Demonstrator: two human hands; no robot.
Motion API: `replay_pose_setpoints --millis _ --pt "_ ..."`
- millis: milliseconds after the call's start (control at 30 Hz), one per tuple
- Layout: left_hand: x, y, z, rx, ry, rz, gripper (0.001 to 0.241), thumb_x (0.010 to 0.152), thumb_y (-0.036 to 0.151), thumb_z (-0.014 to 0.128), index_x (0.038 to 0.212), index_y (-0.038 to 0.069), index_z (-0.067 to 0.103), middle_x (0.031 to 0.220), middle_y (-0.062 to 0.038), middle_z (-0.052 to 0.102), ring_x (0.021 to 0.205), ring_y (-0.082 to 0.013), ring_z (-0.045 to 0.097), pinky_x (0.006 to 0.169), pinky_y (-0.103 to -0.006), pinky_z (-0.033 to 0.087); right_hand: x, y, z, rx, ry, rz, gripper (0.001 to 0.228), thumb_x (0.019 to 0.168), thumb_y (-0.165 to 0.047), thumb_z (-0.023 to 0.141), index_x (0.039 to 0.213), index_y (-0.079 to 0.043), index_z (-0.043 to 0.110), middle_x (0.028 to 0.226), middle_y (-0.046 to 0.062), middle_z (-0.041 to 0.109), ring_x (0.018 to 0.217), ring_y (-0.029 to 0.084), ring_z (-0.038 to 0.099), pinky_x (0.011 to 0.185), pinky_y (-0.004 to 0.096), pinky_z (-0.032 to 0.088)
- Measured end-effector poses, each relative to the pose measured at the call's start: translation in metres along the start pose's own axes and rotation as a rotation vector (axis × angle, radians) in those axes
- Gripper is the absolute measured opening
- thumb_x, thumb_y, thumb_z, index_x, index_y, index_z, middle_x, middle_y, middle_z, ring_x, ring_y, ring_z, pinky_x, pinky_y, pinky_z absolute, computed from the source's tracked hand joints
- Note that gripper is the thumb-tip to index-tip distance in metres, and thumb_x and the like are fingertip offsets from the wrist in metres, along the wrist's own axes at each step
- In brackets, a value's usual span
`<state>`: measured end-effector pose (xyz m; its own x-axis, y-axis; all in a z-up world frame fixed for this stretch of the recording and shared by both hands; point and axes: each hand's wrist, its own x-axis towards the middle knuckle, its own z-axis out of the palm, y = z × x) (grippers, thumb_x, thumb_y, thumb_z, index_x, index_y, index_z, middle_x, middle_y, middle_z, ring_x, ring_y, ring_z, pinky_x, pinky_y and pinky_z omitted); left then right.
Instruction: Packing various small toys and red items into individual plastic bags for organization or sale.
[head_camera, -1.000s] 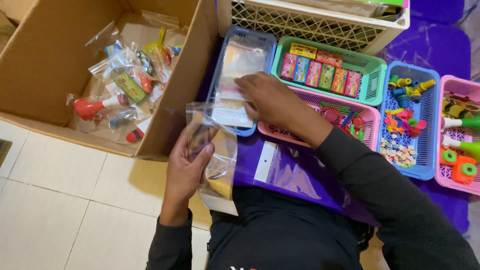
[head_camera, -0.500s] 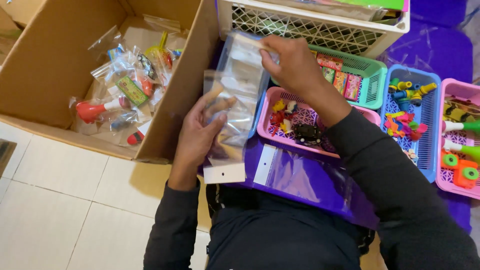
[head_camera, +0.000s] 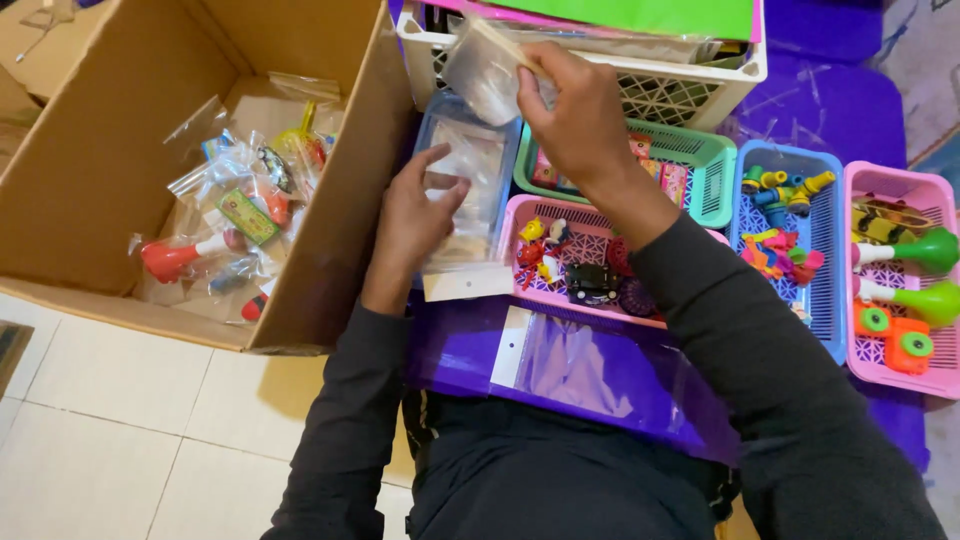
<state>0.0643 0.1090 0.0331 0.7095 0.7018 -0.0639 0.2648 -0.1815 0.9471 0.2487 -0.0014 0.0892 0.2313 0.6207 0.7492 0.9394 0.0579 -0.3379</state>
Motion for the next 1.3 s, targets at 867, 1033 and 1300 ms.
replay_pose_setpoints --millis 867,1033,1300 --pt "-0.096 0.000 -0.007 0.713 0.310 0.494 0.045 0.091 0.018 0.075 0.127 -0.007 0.067 0.113 -0.019 0.066 0.106 -0.0379 0.061 0.087 -0.0430 0.054 -0.041 -0.025 0.039 -0.315 0.016 -0.371 0.003 0.099 -0.011 0.064 0.099 -0.011 0.067 0.084 0.007 0.062 0.083 0.027 0.068 0.069 0.039 0.053" --pt "-0.108 -0.020 -0.009 0.739 0.309 0.440 0.038 0.092 0.020 0.074 0.124 0.000 0.070 0.114 -0.014 0.065 0.106 -0.0341 0.061 0.084 -0.0401 0.055 -0.074 -0.029 0.063 -0.261 -0.129 -0.345 0.011 0.095 -0.012 0.066 0.105 -0.009 0.068 0.089 0.010 0.068 0.089 0.027 0.069 0.074 0.039 0.055" --pt "-0.114 -0.015 -0.008 0.641 0.336 0.400 0.049 0.093 0.014 0.073 0.136 -0.005 0.057 0.111 -0.019 0.064 0.103 -0.0369 0.062 0.083 -0.0447 0.056 -0.077 -0.037 0.060 0.018 -0.477 -0.156 0.021 0.098 -0.022 0.070 0.108 -0.004 0.073 0.105 0.018 0.074 0.098 0.038 0.070 0.084 0.045 0.055"
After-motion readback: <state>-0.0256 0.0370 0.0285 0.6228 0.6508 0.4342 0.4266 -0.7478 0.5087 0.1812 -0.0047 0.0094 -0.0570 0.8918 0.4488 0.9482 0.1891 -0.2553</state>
